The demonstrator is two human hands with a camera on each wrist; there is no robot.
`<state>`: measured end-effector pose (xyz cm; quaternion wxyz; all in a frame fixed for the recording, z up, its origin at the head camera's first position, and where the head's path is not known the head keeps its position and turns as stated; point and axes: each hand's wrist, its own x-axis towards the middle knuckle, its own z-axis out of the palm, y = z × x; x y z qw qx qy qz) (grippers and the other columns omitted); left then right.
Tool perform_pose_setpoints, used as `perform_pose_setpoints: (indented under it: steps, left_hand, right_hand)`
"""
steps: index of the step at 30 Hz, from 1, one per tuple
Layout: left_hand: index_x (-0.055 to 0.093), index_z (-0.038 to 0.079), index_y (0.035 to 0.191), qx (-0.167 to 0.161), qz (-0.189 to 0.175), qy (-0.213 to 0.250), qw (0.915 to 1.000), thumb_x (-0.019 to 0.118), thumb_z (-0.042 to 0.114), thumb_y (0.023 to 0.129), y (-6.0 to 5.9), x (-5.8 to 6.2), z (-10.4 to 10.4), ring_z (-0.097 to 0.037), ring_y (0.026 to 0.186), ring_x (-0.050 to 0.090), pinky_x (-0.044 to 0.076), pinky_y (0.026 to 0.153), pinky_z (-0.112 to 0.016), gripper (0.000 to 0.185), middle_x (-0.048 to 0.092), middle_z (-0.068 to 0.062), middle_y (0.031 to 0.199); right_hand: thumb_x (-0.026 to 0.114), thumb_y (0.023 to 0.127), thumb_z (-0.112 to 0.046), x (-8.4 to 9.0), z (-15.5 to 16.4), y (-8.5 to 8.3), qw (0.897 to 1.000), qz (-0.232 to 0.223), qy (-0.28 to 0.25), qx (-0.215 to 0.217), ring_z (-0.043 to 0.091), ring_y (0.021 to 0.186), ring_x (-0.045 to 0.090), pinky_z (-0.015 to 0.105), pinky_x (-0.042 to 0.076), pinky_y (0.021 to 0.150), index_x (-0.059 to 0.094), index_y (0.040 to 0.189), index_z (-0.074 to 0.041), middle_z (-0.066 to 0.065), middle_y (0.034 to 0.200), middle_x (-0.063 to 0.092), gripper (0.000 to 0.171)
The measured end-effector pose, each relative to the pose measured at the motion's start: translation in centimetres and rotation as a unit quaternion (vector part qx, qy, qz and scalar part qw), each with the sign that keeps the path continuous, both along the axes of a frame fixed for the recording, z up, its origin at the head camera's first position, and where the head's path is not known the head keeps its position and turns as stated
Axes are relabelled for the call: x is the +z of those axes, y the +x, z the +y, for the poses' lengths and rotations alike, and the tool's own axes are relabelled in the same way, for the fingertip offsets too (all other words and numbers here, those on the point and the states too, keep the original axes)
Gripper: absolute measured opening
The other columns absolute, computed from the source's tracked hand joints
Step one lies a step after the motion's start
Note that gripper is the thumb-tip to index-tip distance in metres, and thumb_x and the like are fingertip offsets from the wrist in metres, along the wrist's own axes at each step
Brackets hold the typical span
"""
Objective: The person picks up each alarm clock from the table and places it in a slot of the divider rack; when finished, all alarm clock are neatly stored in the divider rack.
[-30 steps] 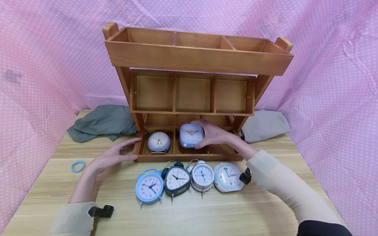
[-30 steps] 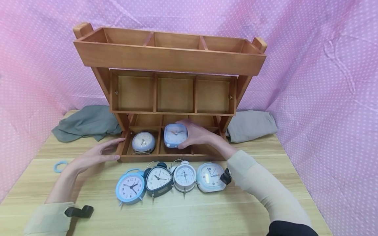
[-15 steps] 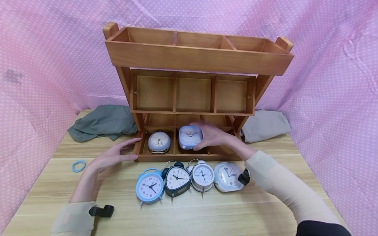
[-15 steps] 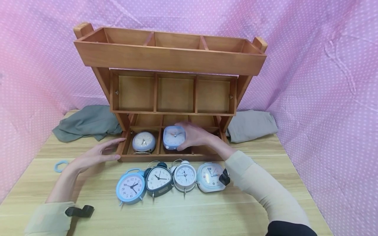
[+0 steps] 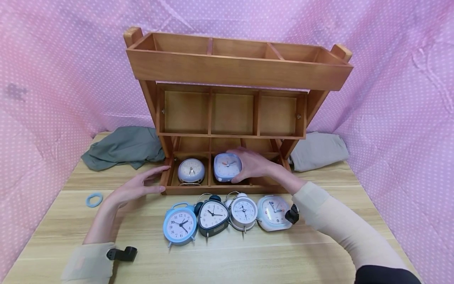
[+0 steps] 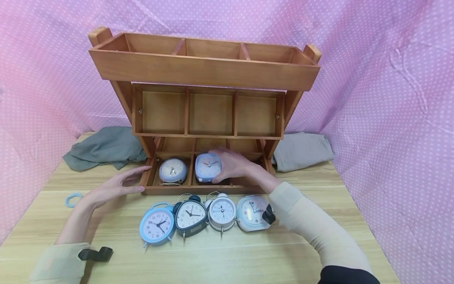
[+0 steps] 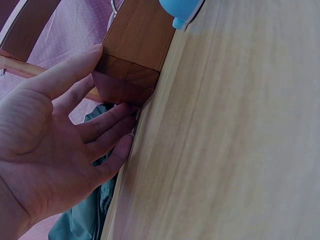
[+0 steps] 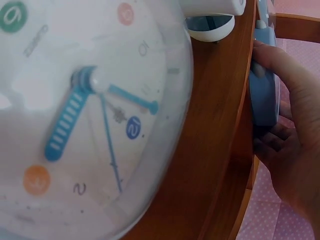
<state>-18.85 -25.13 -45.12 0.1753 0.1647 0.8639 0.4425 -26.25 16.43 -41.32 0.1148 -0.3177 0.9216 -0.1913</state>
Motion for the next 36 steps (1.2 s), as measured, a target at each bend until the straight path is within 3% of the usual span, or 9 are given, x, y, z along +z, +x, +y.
perform_pose_setpoints:
  steps: [17, 36]
  left_hand:
    - [0.037, 0.024, 0.160, -0.002, -0.005, 0.008, 1.0000, 0.070, 0.034, 0.098, -0.04, 0.20, 0.08, -0.052, 0.152, 0.026, 0.026, 0.119, -0.073, 0.070, 0.028, -0.018, 0.169]
    - [0.038, 0.024, 0.159, 0.000, -0.004, 0.015, 0.9999, 0.070, 0.033, 0.098, 0.08, -0.08, -0.02, -0.052, 0.152, 0.028, 0.026, 0.119, -0.073, 0.069, 0.030, -0.018, 0.168]
  right_hand:
    - [0.091, 0.070, -0.052, -0.20, -0.55, 0.32, 0.998, 0.038, 0.053, 0.011, 0.025, 0.118, 0.062, 0.046, 0.058, 0.095, 0.047, 0.152, -0.014, 0.010, 0.139, 0.058, 0.101]
    - [0.090, 0.071, -0.054, -0.29, -0.88, 0.45, 0.997, 0.042, 0.066, 0.020, 0.025, 0.118, 0.062, 0.045, 0.058, 0.097, 0.049, 0.151, -0.011, 0.010, 0.138, 0.060, 0.099]
